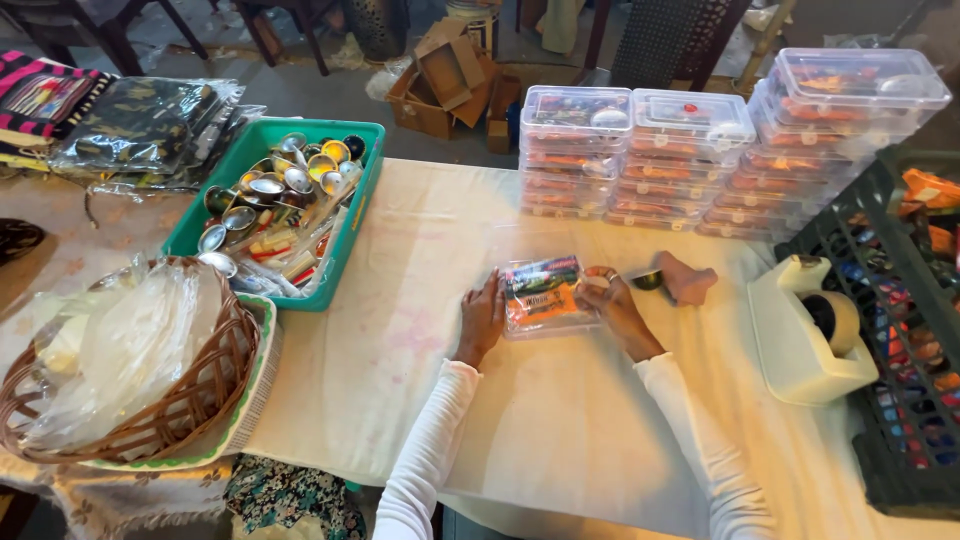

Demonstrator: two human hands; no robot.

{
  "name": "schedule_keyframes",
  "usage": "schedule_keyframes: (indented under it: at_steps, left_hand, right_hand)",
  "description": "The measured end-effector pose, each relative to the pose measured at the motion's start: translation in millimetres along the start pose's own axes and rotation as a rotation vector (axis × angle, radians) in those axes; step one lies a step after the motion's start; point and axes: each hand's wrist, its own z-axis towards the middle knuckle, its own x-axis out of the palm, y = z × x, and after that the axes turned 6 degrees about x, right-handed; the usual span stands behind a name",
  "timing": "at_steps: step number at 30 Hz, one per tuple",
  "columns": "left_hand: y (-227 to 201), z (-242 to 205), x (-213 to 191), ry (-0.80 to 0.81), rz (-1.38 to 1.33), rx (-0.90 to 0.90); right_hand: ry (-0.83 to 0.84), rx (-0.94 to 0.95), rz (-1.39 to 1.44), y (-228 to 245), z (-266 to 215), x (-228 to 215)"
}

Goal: The person places small packaged items into a clear plastic container and secures the lid. They then retrieve a small orange packet and a green tube, wiping them with a cloth before placing them into the container.

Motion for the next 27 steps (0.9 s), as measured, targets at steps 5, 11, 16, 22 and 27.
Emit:
schedule_keyframes:
  at_steps: [5, 11, 16, 22, 27]
  left_hand:
    - [0.5, 0.7, 0.4, -0.021, -0.035, -0.012]
    - [-12.2, 3.8, -8.2, -0.072, -0.099, -0.029]
    - [-43.6, 7.9, -38.4, -0.230, -0.204, 0.052]
    - [-36.5, 8.6, -31.1, -0.162, -0.134, 0.032]
    - [-34.0, 10.1, -28.4, -0.116, -0.245, -0.013]
  right_hand:
    - [0.079, 0.076, -0.090, -18.2, 12.9, -18.3]
    - [0.101, 0.026, -0.248, -41.4, 19.9, -28.1]
    - [0.036, -0.035, -0.483, -40.2, 15.1, -22.9]
    - [-0.095, -0.380, -0.935, 10.7, -15.5, 12.8]
    - [-0.093, -0.682, -1.196, 68.9, -32.7, 62.2]
